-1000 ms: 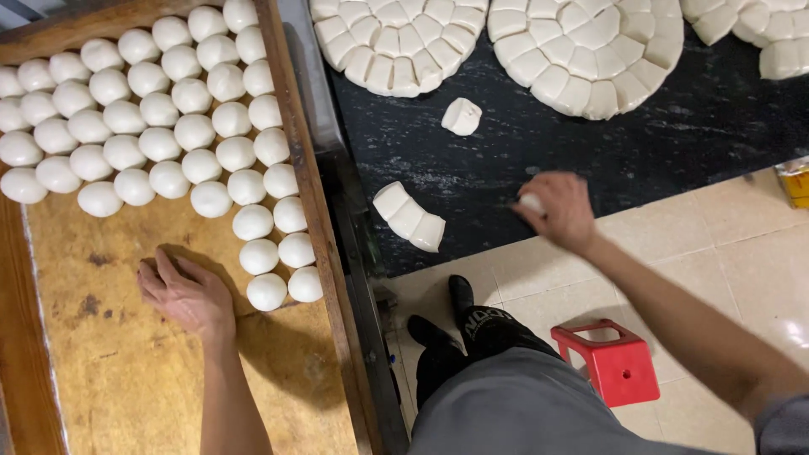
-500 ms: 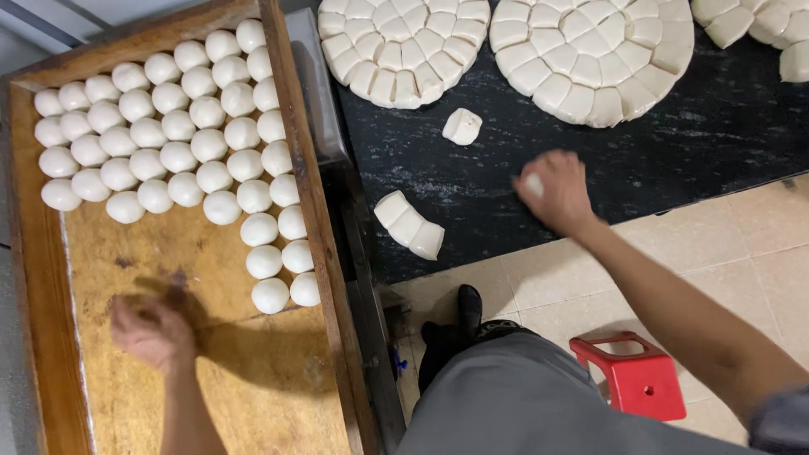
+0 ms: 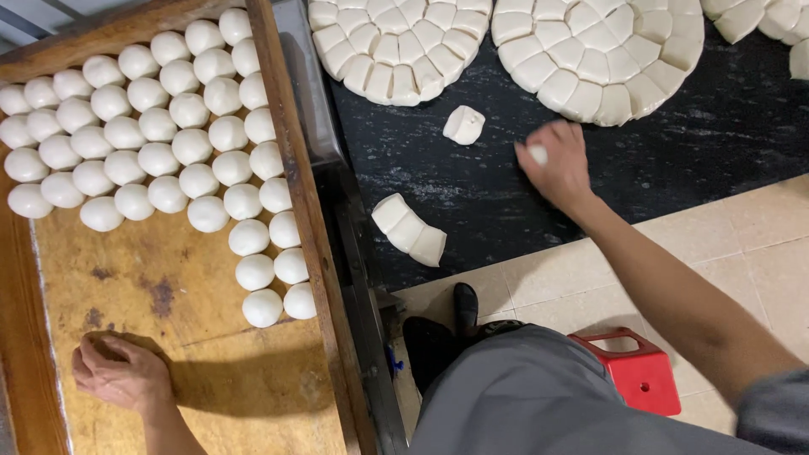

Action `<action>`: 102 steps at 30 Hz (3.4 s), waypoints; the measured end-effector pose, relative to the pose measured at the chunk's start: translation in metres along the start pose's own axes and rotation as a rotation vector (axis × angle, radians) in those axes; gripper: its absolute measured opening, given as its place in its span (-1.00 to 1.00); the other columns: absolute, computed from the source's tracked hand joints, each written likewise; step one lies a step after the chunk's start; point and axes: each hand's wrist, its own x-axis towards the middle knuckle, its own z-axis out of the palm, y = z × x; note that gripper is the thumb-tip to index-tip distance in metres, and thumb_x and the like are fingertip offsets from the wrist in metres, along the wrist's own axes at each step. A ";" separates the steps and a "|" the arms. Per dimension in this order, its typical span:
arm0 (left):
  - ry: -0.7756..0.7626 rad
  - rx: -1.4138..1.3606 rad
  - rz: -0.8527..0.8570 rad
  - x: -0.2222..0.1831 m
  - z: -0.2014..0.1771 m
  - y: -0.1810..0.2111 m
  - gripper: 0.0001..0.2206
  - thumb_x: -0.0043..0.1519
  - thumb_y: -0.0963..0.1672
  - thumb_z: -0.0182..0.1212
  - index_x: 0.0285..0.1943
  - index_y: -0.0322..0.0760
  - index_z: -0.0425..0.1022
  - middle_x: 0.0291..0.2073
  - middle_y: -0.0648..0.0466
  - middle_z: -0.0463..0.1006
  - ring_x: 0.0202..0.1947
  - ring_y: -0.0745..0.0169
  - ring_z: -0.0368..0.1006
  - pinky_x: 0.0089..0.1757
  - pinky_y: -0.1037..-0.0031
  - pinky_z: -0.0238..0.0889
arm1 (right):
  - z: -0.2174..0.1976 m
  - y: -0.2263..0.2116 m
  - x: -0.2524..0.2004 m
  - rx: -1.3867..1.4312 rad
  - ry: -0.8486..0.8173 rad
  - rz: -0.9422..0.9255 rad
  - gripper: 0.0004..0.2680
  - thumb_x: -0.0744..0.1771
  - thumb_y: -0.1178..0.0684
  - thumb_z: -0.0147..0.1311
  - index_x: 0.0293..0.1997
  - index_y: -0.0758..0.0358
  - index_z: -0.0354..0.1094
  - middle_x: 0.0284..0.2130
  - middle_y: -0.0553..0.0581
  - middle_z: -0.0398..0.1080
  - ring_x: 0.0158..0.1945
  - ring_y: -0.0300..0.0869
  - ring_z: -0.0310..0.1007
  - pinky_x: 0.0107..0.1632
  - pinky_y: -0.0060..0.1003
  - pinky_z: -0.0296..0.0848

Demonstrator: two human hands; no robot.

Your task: Shaping pieces of dough into uniform round balls and arranging them on a tray.

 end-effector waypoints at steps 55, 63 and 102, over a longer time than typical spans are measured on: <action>0.164 -0.232 -0.041 -0.011 -0.039 0.044 -0.63 0.38 -0.10 0.10 0.33 -0.36 0.42 0.33 -0.39 0.34 0.37 -0.41 0.19 0.32 -0.12 0.03 | 0.205 -0.542 0.312 0.493 -0.311 -0.888 -0.47 0.29 0.06 0.33 0.43 0.20 0.21 0.09 0.25 0.42 0.19 0.10 0.40 0.51 0.06 0.00; 0.089 -0.132 -0.047 -0.009 -0.010 0.025 -0.56 0.37 -0.05 0.08 0.40 -0.33 0.40 0.35 -0.38 0.29 0.38 -0.40 0.18 0.31 -0.19 -0.02 | 0.213 -0.535 0.321 0.341 -0.170 -0.891 -0.47 0.31 -0.10 0.25 0.43 0.22 0.15 -0.01 0.12 0.54 0.08 -0.03 0.53 0.36 -0.14 0.15; 0.405 -0.379 0.385 0.016 0.108 -0.052 -0.71 0.47 -0.26 0.08 0.36 -0.53 0.43 0.26 -0.30 0.46 0.12 -0.20 0.51 0.15 0.16 0.52 | 0.029 -0.100 0.056 0.150 0.030 0.204 -0.74 0.32 -0.16 0.29 -0.20 0.22 0.39 -0.17 0.17 0.33 -0.03 0.05 0.30 0.04 -0.05 0.28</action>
